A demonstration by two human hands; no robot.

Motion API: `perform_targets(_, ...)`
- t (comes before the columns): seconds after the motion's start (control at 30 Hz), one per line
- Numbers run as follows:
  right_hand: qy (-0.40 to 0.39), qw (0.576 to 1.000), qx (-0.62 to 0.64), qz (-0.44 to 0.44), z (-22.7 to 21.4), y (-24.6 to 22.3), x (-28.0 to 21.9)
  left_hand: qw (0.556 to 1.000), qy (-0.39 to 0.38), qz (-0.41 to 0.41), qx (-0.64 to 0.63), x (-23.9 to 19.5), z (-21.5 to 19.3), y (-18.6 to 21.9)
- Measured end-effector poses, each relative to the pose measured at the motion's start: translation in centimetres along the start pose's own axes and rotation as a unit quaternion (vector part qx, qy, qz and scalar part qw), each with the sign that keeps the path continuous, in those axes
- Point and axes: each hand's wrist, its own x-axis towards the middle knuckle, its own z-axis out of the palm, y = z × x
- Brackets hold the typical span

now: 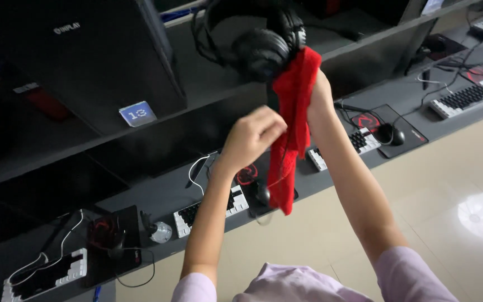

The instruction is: The person sprays a red cloth with a cleaning solution and wipes a computer mouse, keyboard, and mousepad on a desk. They then pick up a pair of headphones and wipe them with the cloth.

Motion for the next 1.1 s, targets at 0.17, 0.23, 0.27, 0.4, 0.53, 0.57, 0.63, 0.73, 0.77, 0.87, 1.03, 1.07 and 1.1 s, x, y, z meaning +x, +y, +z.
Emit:
perform_targets(0.17,-0.008,0.988,-0.119,-0.097,-0.7,0.3,-3.2,0.974,0.185,-0.053,-0.120,2.4,-1.1,1.4)
perform_targets(0.23,-0.032,0.984,-0.138,-0.109,0.3,0.2,-5.5,0.975,0.208,-0.032,-0.071,4.2,-1.1,3.4)
perform_targets(0.27,-0.057,0.978,-0.157,-0.122,0.9,0.1,-6.7,0.973,0.228,-0.009,-0.022,5.1,-1.0,4.5)
perform_targets(0.4,-0.094,0.958,-0.241,-0.127,1.5,-2.3,-10.6,0.921,0.200,0.001,0.333,5.5,0.4,3.5)
perform_targets(0.53,-0.215,0.816,-0.434,-0.317,-1.6,-3.9,-11.2,0.948,0.135,-0.288,-0.018,3.6,4.1,2.5)
perform_targets(0.57,-0.258,0.766,-0.463,-0.365,-2.6,-4.3,-11.4,0.932,0.163,-0.299,-0.120,2.8,5.4,2.5)
perform_targets(0.63,-0.275,0.800,-0.431,-0.314,-4.4,-4.5,-11.8,0.920,0.214,-0.267,-0.190,1.4,8.7,2.1)
perform_targets(0.73,-0.271,0.882,-0.351,-0.158,-8.8,-3.3,-12.1,0.881,0.290,-0.247,-0.282,-2.2,13.2,0.5)
perform_targets(0.77,-0.244,0.919,-0.304,-0.057,-10.6,-2.7,-12.2,0.860,0.311,-0.260,-0.311,-3.6,14.7,-0.1)
perform_targets(0.87,-0.121,0.957,-0.232,0.125,-17.5,0.8,-11.8,0.847,0.310,-0.208,-0.378,-4.9,16.0,2.0)
perform_targets(1.03,-0.082,0.978,-0.084,0.174,-16.5,-1.7,-13.5,0.762,0.377,-0.219,-0.478,-8.0,18.9,2.5)
perform_targets(1.07,-0.104,0.980,-0.027,0.170,-16.5,-2.4,-13.7,0.734,0.388,-0.228,-0.509,-9.3,19.6,2.4)
perform_targets(1.1,-0.103,0.979,-0.027,0.177,-16.5,-2.5,-13.8,0.732,0.392,-0.232,-0.506,-11.3,21.1,1.3)
